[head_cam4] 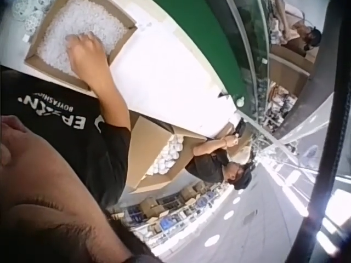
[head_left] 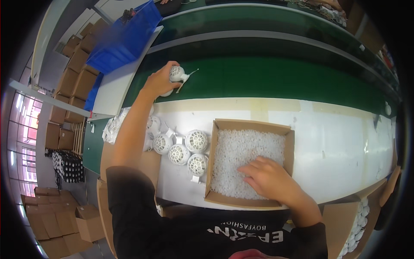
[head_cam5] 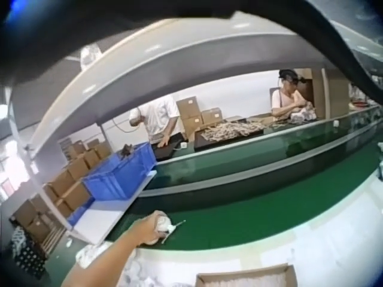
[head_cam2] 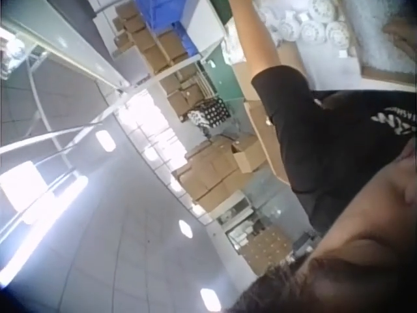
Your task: Assembling small plastic components by inserting metal pins using a small alignment tool at a factory workstation.
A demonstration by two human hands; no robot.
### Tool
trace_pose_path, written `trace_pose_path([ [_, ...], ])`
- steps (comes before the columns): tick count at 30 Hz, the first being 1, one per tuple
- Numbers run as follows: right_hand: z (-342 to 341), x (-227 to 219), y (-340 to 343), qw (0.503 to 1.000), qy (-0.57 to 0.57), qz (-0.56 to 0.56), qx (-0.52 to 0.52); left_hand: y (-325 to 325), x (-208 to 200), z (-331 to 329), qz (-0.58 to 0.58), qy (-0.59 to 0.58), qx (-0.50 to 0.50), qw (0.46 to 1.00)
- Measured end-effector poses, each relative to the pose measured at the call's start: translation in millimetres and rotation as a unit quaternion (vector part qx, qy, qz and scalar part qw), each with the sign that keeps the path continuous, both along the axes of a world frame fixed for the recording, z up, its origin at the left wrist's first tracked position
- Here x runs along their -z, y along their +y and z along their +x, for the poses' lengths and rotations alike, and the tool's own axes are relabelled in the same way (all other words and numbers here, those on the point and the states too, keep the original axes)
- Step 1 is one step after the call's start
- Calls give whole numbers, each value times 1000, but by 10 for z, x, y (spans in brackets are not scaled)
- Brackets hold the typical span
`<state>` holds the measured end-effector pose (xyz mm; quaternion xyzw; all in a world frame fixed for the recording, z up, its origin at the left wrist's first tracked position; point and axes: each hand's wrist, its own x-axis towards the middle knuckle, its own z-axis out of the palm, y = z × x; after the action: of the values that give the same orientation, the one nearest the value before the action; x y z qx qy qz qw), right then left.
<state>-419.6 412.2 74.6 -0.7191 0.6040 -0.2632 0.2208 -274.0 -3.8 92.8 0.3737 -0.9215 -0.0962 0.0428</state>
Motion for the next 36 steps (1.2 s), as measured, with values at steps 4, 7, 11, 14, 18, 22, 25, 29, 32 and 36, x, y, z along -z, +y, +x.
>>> trace_pose_path([
  [4,4,81,15,1000,-15,-12,-2,44,-76,78,16,-2,-8,1000],
  [7,9,135,65,999,-32,-29,6,424,-272,147,82,43,32,995],
  [11,34,113,89,999,-4,-43,6,1121,-412,360,79,-23,102,991],
  [14,20,94,104,999,5,-50,10,1270,-339,554,93,-40,123,987],
  [18,25,89,79,1000,1,-19,1,1333,-512,770,84,36,126,988],
  [22,33,62,78,999,5,-17,28,1397,-677,1173,132,9,61,989],
  [25,43,89,55,999,-5,-23,37,1581,-560,1467,112,-48,46,992],
  [29,68,-71,-10,982,39,-122,136,1728,-401,1670,-27,-78,40,996],
  [32,107,-30,-25,965,101,-143,197,1733,-291,1774,-110,-52,-28,992],
  [36,75,85,24,952,176,-103,227,1663,-241,1953,-24,-5,-60,998],
])
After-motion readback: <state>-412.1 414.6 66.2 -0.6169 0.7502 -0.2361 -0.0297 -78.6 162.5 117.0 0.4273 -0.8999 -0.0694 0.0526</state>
